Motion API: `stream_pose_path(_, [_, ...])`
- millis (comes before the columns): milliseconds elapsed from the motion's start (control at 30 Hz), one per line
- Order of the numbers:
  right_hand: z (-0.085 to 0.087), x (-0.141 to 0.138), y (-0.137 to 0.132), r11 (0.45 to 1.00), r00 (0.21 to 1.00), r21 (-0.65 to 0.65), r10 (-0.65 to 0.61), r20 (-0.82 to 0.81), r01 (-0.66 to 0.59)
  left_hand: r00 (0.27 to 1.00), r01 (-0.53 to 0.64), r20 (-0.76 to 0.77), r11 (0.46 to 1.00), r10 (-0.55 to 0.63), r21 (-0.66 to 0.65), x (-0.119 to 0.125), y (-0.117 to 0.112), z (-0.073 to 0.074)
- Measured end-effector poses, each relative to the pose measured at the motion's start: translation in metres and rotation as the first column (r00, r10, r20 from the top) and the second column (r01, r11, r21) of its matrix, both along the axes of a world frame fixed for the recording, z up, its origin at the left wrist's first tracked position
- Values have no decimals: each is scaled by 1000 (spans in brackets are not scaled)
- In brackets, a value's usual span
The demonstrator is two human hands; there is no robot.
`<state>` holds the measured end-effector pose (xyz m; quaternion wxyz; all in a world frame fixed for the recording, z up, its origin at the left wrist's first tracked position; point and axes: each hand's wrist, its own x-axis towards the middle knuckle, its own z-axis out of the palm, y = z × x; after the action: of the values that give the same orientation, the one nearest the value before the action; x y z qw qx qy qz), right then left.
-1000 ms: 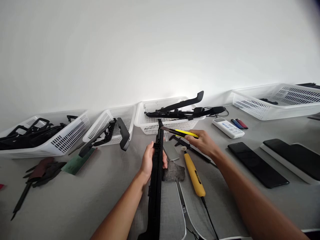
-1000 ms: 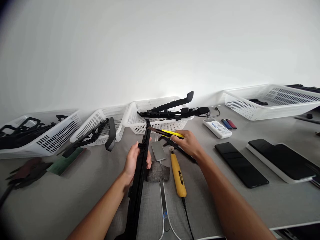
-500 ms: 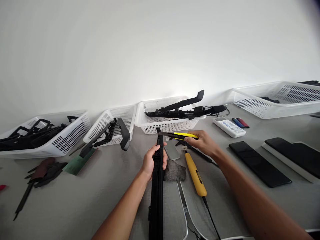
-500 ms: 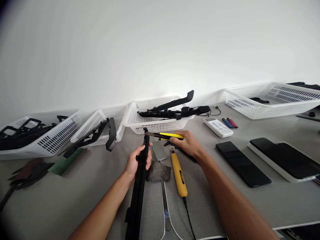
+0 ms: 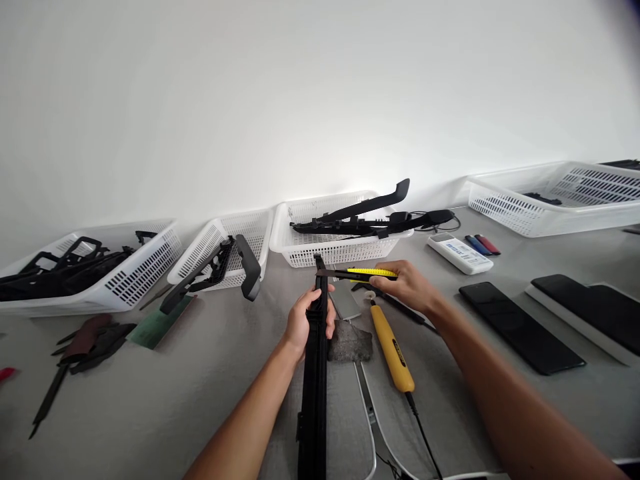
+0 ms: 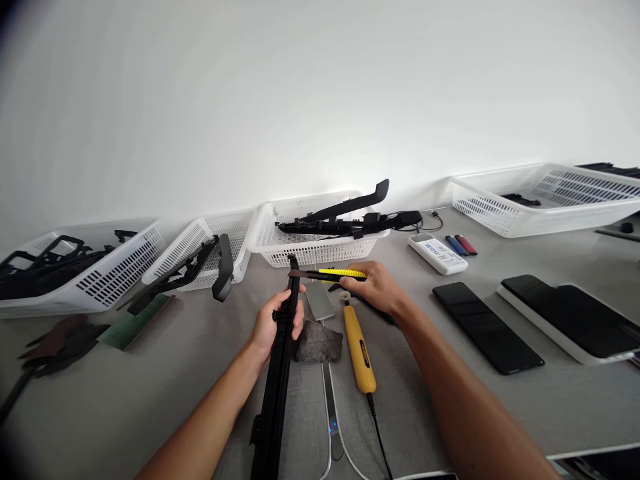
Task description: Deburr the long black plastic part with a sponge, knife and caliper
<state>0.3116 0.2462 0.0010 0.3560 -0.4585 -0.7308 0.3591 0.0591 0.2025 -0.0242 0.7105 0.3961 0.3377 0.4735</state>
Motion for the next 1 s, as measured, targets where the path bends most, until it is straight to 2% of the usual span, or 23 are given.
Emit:
stream_pose_path(133, [-3, 0, 0, 996, 997, 43, -82, -15, 82, 999, -34, -4, 999, 34, 3, -1, 1, -1])
stream_pose_path(300, [-2, 1, 1, 1000, 1000, 11, -23, -21, 23, 1000, -16, -3, 1000, 16, 10, -2, 1, -1])
stream_pose_path(433, [-2, -1, 0, 998, 998, 23, -65, -28, 65, 1000, -13, -1, 1000, 13, 4, -2, 1, -4])
stream_pose_path(567, [-6, -6, 1, 999, 999, 0, -39, -16, 39, 1000, -13, 0, 1000, 13, 3, -2, 3, -8])
stream_pose_path(700, [-10, -8, 2, 996, 996, 17, -92, -13, 93, 999, -25, 24, 1000, 25, 12, -2, 3, -11])
stream_pose_path(867, [-14, -7, 3, 999, 999, -15, -41, -19, 41, 999, -7, 45, 1000, 6, 29, -4, 4, -14])
stream_pose_path(1000, [-18, -7, 4, 996, 995, 10, -90, -39, 91, 998, -16, 55, 999, 13, 45, -4, 4, -16])
